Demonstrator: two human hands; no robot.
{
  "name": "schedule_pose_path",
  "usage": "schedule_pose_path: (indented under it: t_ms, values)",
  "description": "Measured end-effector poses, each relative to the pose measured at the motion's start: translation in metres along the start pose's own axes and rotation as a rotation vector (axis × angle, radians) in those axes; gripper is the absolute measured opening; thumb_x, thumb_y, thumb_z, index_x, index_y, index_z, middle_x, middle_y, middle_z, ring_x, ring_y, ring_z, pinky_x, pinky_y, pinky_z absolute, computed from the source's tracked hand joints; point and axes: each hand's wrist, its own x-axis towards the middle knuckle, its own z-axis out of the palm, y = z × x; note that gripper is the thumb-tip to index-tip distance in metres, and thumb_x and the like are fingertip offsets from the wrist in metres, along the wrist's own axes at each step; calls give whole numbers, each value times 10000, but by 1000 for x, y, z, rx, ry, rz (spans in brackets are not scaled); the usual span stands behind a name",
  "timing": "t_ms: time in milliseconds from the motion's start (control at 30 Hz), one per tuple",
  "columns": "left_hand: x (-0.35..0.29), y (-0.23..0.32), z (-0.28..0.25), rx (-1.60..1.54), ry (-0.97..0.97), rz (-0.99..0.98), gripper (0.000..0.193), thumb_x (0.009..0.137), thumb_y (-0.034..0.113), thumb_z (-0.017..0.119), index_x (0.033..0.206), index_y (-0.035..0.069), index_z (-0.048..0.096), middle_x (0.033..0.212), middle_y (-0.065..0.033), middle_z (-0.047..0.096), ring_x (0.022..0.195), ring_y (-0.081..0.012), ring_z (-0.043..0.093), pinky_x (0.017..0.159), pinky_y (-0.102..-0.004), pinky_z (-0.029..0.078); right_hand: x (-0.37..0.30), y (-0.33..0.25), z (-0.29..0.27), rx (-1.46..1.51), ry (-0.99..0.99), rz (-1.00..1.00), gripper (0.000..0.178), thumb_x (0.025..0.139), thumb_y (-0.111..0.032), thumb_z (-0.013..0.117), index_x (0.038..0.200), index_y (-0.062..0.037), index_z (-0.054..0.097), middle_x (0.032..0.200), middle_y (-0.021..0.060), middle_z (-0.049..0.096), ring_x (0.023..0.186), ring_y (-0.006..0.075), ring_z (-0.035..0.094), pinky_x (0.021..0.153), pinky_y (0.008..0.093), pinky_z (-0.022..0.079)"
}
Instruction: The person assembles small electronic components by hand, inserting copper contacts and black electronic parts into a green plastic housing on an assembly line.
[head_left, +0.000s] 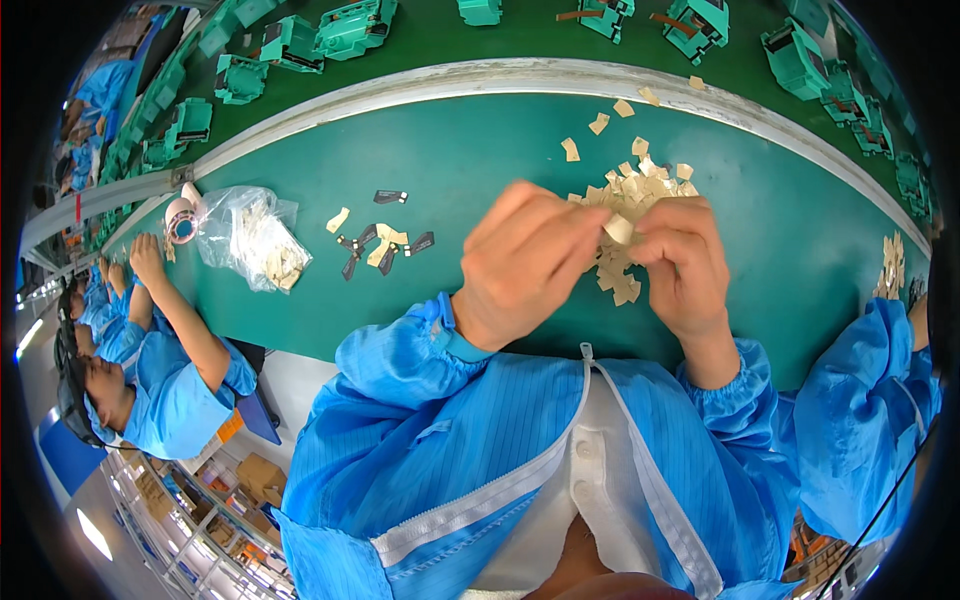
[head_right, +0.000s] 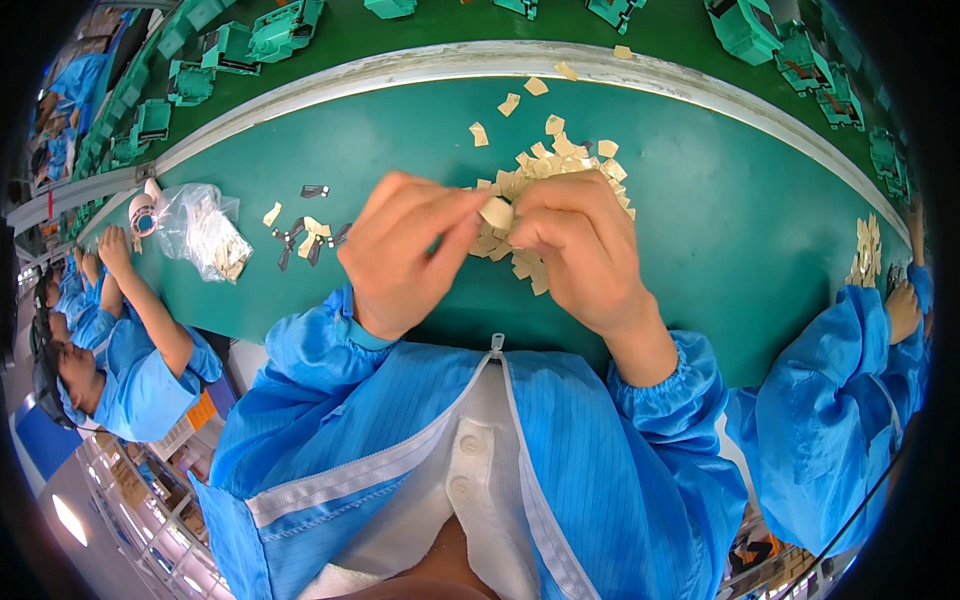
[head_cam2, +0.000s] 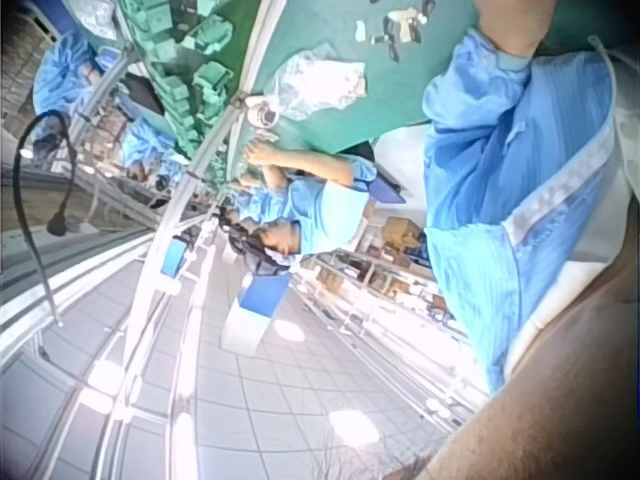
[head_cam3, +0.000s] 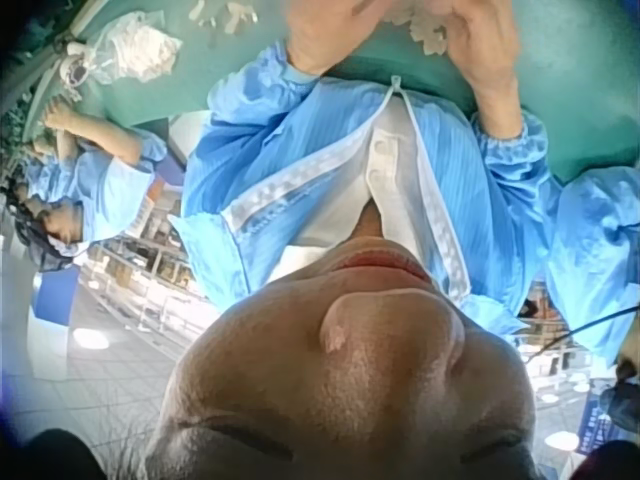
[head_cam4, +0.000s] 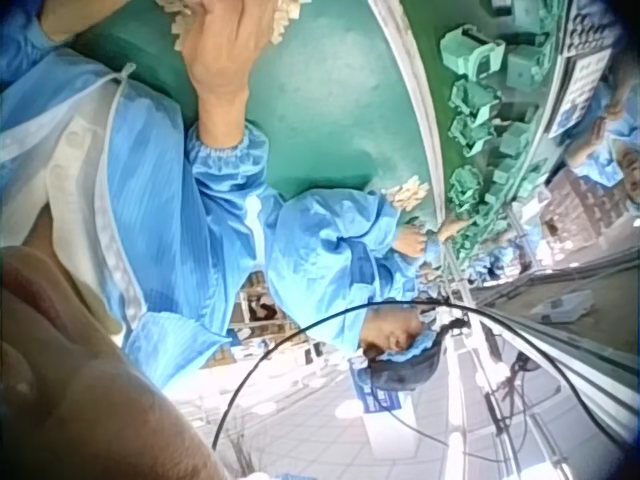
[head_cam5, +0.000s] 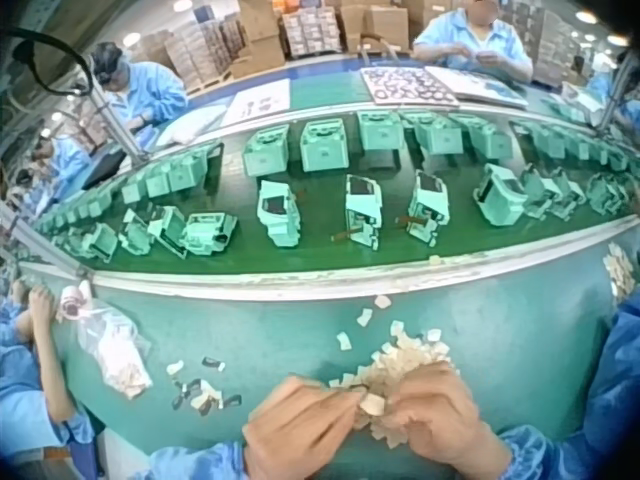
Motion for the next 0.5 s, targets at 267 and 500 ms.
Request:
schedule_pose_path:
  t_ms: [267, 500]
  values:
    - [-2, -4, -1, 86, 10, 45, 294, 619, -60, 720, 900, 19, 681, 784, -72, 629, 670, -205, 547, 576, -280, 459, -5, 0, -2, 275, 56, 233, 250, 652, 46, 707, 868, 4, 589, 854, 107, 620, 753, 230, 584, 633, 317, 460]
    - [-1, -1, 3, 33, -10, 136, 321, 556, -34, 694, 874, -30, 648, 787, -92, 613, 668, -221, 552, 551, -279, 467, -1, 4, 6, 190, 112, 137, 227, 650, 91, 669, 854, 13, 609, 775, 106, 616, 675, 228, 580, 593, 309, 454]
